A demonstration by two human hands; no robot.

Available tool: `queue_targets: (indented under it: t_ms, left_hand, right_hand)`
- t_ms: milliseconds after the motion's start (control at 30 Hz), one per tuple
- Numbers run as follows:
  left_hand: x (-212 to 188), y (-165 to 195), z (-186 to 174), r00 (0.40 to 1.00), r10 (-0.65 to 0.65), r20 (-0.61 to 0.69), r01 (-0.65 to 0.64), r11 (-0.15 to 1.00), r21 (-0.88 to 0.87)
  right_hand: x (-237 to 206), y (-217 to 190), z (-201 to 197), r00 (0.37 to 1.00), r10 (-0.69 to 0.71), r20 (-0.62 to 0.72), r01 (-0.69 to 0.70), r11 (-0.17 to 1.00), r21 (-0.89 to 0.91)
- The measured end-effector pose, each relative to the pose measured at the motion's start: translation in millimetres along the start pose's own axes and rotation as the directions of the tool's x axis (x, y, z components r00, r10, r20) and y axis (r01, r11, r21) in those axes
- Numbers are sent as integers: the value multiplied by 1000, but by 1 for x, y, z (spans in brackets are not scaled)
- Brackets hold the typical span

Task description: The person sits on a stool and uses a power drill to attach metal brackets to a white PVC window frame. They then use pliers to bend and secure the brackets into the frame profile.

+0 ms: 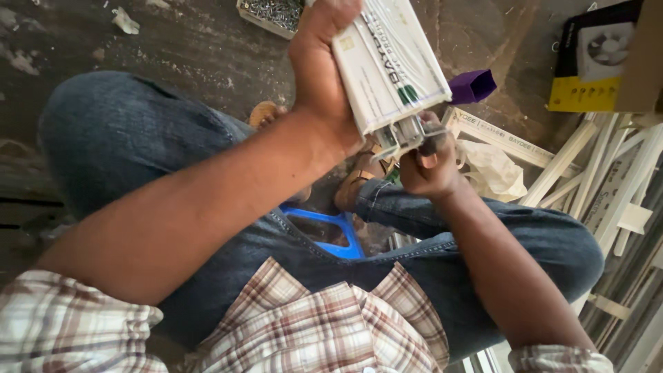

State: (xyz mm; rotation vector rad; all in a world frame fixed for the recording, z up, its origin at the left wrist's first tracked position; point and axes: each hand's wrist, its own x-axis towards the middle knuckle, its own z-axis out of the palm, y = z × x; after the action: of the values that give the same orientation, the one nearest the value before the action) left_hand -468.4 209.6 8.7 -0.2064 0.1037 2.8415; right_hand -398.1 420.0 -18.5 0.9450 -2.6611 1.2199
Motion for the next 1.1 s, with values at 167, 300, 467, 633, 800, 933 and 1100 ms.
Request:
queue_targets:
  t_ms: [167,300,467,633,800,933,1100]
  left_hand:
    - [17,7,-4,992,-48,115,52,998,-37]
    - [26,30,-6,986,-43,158,48,998,-30]
    - [30,69,4,936,-21,350,44,997,-57]
    - [26,86,23,887,-43,460,106,988,-111]
    - [25,83,36,838,-45,543,179,964,-198]
    - [24,76,40,896,-6,443,118,967,-227]
    - [23,69,40,951,-81,298,182,926,-332]
  right_hand:
    - [-20,5,15,890,437,132,-456,868,197]
    - [-43,16,51,693,545,472,-717,593,367]
    - [-78,27,90,327,550,768,-928,338,154]
    - [-91,30,107,148,531,835,-975,218,34]
    - [-65,36,108,182,605,775,-981,168,100]
    - [-19,47,113,347,-269,898,-824,369,430]
    - [4,49,102,338,-663,667,-712,283,643]
